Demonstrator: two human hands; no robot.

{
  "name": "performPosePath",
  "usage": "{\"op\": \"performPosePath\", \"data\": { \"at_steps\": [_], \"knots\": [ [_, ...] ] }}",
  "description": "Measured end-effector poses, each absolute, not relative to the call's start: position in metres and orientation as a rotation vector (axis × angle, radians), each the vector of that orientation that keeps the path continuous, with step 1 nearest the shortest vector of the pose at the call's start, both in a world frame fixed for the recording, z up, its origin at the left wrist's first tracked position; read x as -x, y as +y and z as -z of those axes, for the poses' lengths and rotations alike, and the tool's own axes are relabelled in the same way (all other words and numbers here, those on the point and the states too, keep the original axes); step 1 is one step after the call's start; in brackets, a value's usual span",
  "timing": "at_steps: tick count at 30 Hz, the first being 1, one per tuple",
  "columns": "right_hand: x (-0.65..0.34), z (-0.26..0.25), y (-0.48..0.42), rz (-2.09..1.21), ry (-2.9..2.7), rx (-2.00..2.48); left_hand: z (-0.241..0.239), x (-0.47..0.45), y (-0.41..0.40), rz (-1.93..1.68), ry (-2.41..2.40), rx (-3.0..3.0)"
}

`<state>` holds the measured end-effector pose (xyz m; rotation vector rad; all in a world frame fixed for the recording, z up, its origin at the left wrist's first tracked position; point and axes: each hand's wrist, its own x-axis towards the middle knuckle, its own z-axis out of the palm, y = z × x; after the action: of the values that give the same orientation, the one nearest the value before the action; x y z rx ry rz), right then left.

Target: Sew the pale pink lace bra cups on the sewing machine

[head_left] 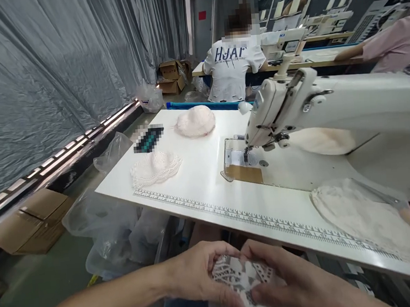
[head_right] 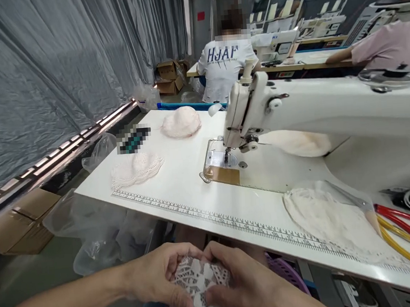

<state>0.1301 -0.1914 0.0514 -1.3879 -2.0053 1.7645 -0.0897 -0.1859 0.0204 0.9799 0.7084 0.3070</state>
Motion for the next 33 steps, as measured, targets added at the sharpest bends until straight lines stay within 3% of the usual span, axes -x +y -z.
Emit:
{"op": "performPosePath", "data": {
  "at_steps": [10,20,27,33],
  "knots": [
    [-0.141,-0.035,-0.199,-1.996,-1.722,1.212,-0.026,0.082,-0.190,-0.355,1.030,-1.337],
    [-0.135,-0.033,-0.205,-1.882,-1.785,1.212,-0.022,0.081,-0.197,-0.357,1.104,-1.365],
    [-0.136,-0.038,-0.201,-1.624,-1.884,1.282,-0.050,0.082,-0.174,-0.399,1.133,-1.535],
    [-0.133,-0.039,-0.127,-1.183,-2.092,1.376,-0.086,0.068,-0.058,-0.275,1.072,-2.078]
  ]
}}
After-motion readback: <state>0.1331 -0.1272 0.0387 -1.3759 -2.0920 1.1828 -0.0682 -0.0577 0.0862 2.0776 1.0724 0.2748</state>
